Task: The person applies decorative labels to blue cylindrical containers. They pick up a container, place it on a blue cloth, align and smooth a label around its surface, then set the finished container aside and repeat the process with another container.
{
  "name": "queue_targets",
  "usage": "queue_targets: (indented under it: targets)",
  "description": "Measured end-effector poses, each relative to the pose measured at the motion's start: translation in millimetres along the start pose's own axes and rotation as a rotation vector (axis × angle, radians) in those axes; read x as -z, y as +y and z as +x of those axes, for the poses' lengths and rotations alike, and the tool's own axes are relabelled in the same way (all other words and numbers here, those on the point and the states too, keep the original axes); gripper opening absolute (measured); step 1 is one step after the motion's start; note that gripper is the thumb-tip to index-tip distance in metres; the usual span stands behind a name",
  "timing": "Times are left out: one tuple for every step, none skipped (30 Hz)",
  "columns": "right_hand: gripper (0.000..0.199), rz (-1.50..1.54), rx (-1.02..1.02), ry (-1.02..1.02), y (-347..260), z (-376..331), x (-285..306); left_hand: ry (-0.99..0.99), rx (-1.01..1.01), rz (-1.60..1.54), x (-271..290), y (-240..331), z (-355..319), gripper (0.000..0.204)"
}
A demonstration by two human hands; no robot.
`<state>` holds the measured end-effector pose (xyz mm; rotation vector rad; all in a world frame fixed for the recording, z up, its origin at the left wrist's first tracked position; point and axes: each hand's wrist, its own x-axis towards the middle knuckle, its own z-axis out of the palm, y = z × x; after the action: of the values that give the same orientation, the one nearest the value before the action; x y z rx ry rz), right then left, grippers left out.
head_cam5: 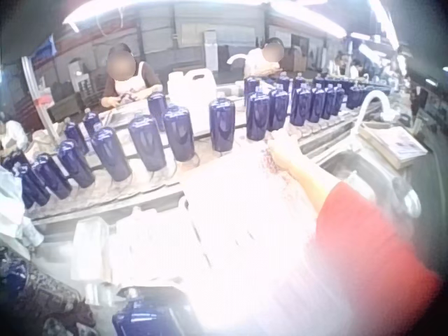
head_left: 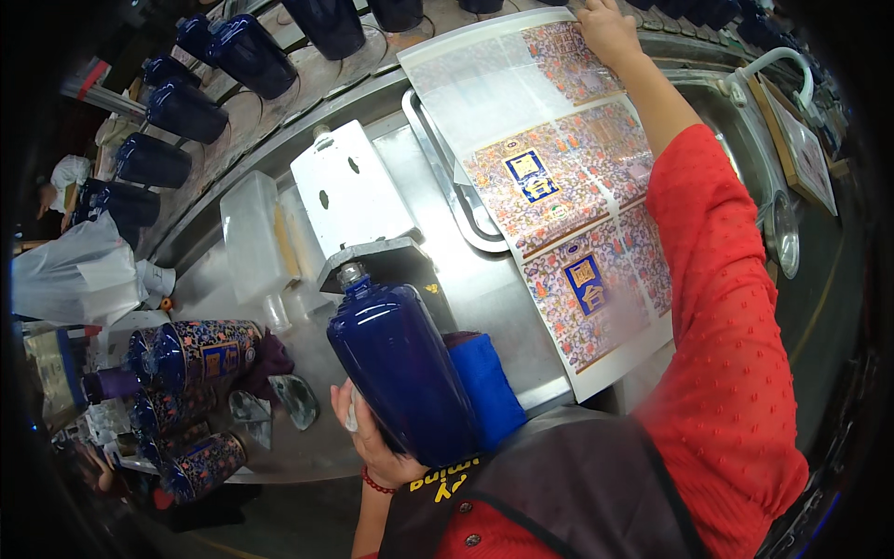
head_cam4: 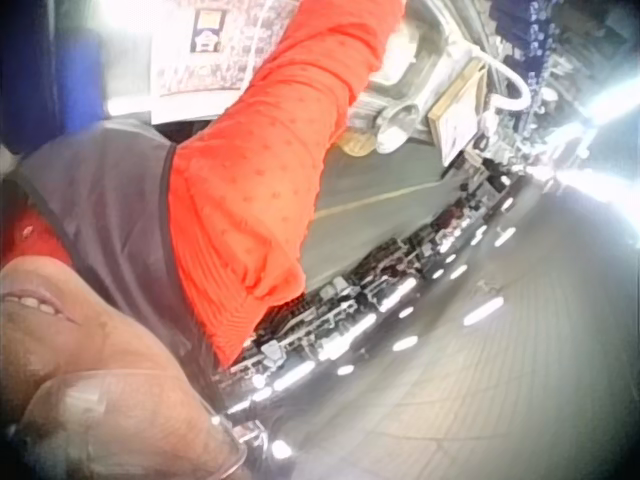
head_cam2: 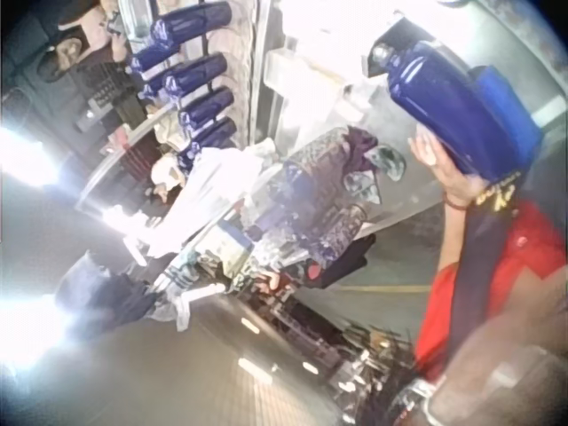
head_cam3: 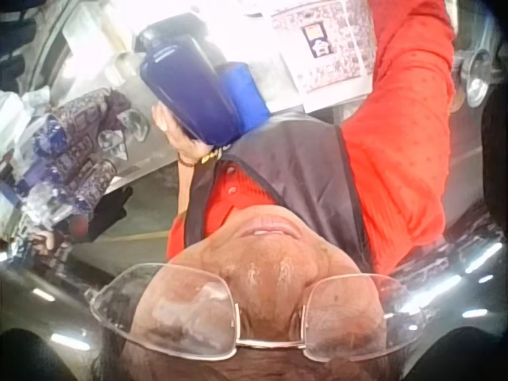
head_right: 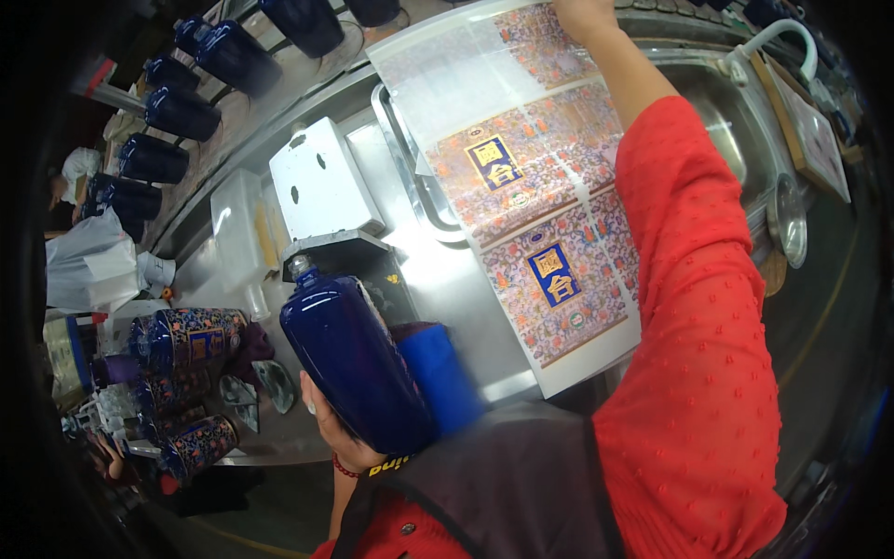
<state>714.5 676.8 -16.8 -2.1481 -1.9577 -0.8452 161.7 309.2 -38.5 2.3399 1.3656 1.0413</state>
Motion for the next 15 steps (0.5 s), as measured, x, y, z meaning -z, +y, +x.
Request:
queue_targets:
  targets:
    - [0.027, -0.052, 0.006, 0.007, -2.6, -4.8, 10.2, -0.004, -0.002, 0.001, -0.1, 0.4, 0.1, 0.091]
    - [0.027, -0.090, 0.018, 0.074, -6.3, -9.5, 18.4, -0.008, -0.002, 0.004, 0.0, 1.0, 0.5, 0.091]
    - [0.027, -0.128, 0.030, 0.143, -6.8, -13.6, 26.6, -0.006, 0.000, 0.004, 0.2, 1.5, 0.9, 0.091]
    - [0.027, -0.168, 0.041, 0.215, -4.9, -16.6, 34.3, -0.011, -0.009, 0.006, 0.1, 1.9, 2.0, 0.092]
    - [0.023, -0.157, 0.087, 0.234, -1.2, -19.5, 40.9, -0.009, -0.014, 0.005, 0.0, 2.2, 3.4, 0.093]
    - [0.022, -0.145, 0.135, 0.258, 7.1, -22.4, 48.5, -0.005, -0.006, 0.006, 0.3, 3.1, 4.5, 0.094]
    - [0.023, -0.127, 0.187, 0.291, 14.8, -23.8, 54.7, -0.014, -0.024, -0.011, 0.6, 3.7, 6.0, 0.095]
    - [0.020, -0.044, 0.133, 0.284, 20.3, -28.3, 59.2, -0.013, -0.030, -0.019, 1.2, 4.0, 7.5, 0.097]
    - [0.018, 0.052, 0.112, 0.304, 27.9, -31.8, 64.1, -0.002, -0.033, -0.014, 1.8, 4.1, 9.2, 0.098]
    - [0.019, 0.141, 0.117, 0.361, 36.2, -35.3, 68.8, -0.009, -0.033, -0.033, 3.2, 3.9, 10.5, 0.106]
    - [0.011, 0.197, 0.104, 0.390, 45.8, -37.7, 73.3, -0.007, -0.049, -0.027, 4.2, 3.9, 11.4, 0.108]
    - [0.010, 0.232, 0.069, 0.428, 55.1, -40.1, 76.5, 0.002, -0.051, -0.025, 4.0, 3.8, 12.2, 0.109]
    - [0.012, 0.270, 0.082, 0.446, 65.0, -42.0, 78.9, 0.000, -0.054, -0.024, 4.8, 4.3, 11.6, 0.111]
    - [0.012, 0.304, 0.100, 0.395, 74.5, -43.4, 79.7, 0.002, -0.032, -0.034, 5.1, 5.0, 10.7, 0.113]
    - [0.012, 0.324, 0.095, 0.345, 83.5, -46.4, 78.1, 0.026, -0.010, -0.009, 6.4, 5.3, 9.2, 0.113]
